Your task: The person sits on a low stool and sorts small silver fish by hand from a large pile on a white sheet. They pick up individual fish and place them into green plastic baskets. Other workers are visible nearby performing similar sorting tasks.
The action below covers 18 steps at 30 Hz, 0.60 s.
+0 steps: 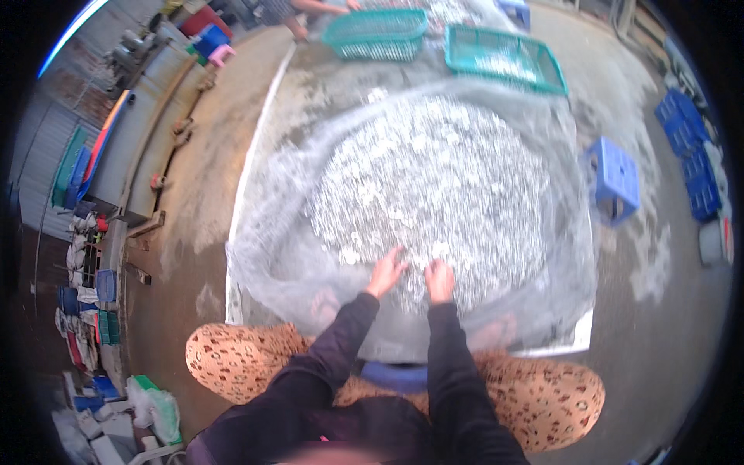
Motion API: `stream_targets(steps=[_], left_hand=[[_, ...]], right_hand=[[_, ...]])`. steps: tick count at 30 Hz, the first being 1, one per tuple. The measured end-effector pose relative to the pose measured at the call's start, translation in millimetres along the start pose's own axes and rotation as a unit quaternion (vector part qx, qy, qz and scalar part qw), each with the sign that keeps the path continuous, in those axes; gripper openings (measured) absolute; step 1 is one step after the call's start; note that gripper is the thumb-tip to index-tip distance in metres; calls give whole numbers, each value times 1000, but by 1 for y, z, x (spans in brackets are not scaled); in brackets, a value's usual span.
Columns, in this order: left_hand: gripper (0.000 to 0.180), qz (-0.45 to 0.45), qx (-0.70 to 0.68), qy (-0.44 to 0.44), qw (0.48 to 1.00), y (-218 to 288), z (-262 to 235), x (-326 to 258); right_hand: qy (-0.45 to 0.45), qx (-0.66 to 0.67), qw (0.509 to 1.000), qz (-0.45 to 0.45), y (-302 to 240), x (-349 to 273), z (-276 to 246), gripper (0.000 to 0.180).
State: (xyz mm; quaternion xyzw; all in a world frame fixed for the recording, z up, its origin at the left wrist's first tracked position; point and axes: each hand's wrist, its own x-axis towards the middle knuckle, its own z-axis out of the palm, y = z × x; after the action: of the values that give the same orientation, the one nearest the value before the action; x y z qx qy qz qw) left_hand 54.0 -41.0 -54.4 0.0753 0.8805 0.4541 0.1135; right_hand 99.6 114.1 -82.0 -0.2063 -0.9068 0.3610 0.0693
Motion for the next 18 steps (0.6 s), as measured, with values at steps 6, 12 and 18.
stream_targets(steps=[6, 12, 18], left_hand=[[29, -168, -435, -186, 865, 45, -34, 19], [35, -44, -339, -251, 906, 87, -46, 24], [23, -12, -374, -154, 914, 103, -47, 20]], right_hand=[[-181, 426, 875, 145, -35, 29, -61, 8], [-289, 422, 852, 112, -67, 30, -109, 7], [-270, 473, 828, 129, -71, 26, -132, 10]])
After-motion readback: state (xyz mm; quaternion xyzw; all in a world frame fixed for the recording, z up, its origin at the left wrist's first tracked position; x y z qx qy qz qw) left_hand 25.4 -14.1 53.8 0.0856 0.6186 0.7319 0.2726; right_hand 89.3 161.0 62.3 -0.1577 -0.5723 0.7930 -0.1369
